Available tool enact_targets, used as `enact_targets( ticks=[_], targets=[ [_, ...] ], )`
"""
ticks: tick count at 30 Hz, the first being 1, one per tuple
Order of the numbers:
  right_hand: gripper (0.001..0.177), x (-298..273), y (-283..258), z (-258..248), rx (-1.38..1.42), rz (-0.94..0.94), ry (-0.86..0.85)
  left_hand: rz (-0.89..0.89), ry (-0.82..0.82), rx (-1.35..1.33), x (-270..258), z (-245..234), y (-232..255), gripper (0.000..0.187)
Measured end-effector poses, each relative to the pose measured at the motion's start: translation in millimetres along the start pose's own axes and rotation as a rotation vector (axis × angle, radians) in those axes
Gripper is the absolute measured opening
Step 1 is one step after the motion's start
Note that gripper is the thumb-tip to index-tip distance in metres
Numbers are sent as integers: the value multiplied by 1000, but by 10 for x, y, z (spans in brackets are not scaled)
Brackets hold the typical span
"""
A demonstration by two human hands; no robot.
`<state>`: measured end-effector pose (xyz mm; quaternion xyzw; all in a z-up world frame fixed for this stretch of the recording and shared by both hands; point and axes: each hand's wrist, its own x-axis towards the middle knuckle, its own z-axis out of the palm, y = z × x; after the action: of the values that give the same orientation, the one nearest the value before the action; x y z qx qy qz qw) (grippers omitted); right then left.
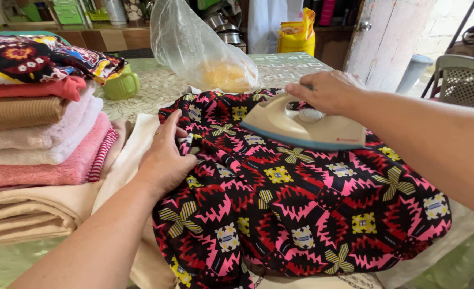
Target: The person irons a patterned short-sleeved shirt on a table covered with a cloth. They repeatedly smooth the fabric with their hands, reposition the shirt, and use a steam iron to press different sections including the collar, sleeves, and body. The shirt is flipped and adjusted multiple times during the process.
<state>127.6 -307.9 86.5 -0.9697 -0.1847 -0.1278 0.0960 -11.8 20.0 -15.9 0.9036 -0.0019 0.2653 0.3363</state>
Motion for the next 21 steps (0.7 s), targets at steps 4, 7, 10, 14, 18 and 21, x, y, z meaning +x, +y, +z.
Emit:
enact_targets(
  ticks=[4,7,10,14,18,21],
  targets=[
    [72,-354,-18,-118,129,-25,-42,-140,-1,-204,21,17,-63,92],
    [69,-700,125,-245,0,34,-50,-98,98,-409,23,-7,-181,84],
    [70,-929,487,-374,-129,190,-62,-126,92,-596,53,-25,-326,77],
    [74,-960,1153,-380,-329,225,49,-122,119,-828,97,-60,-454,64],
    [73,-827,1274,-277,-50,136,47,-170,116,-963,89,-94,-432,59],
    [72,-697,841,-133,208,159,-5,-176,113,-959,98,-93,-411,58]
  ],
)
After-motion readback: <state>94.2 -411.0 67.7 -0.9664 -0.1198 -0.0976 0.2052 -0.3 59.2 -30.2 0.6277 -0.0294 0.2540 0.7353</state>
